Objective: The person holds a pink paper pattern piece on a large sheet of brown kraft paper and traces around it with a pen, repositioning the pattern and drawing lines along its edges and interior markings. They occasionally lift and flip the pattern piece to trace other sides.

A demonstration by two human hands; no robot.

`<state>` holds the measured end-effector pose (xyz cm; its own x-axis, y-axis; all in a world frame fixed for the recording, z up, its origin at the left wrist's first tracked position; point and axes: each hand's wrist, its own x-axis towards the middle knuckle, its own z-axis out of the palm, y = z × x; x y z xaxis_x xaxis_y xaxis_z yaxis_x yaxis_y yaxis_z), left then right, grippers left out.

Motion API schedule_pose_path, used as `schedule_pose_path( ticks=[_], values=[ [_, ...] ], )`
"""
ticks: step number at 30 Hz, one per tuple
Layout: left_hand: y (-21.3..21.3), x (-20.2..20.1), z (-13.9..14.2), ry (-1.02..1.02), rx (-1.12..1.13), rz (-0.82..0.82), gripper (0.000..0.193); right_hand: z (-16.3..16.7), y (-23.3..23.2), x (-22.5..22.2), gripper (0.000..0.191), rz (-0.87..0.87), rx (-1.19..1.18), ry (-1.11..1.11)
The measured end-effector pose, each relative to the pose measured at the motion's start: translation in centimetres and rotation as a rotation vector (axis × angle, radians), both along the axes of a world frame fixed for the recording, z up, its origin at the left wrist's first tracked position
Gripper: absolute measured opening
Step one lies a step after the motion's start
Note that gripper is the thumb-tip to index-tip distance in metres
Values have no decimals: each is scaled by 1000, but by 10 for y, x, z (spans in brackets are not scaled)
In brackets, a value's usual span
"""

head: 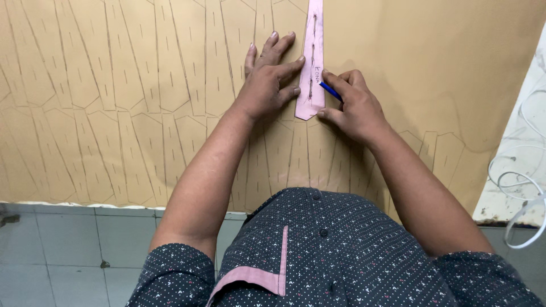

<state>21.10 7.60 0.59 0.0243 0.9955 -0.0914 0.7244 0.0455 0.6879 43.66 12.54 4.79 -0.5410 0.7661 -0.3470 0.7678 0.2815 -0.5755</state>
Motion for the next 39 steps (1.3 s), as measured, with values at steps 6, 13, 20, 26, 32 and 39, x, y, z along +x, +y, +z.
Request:
schedule_pose_path(
  ticks=[6, 13, 20, 26, 32, 39],
  values=[
    [1, 2, 1, 12, 6, 9, 57, -7, 1, 1, 81, 27, 47, -35],
    [-13, 31, -4, 187, 127, -78, 27, -15, 15, 7, 58, 51, 82, 96],
    [-19, 142, -22, 859, 85, -14, 51, 26, 42, -13, 17, 78, 392, 364],
    [-14, 159, -34, 772, -205, -299, 43, 38, 31, -54, 25, 206, -6, 107],
    [-14, 156, -37, 782, -188, -384, 45, 28, 23, -56, 27, 281, 28, 88],
    [-10, 141, -35, -80, -95, 385, 42, 13, 56, -57, 22, 297, 449, 168]
  ],
)
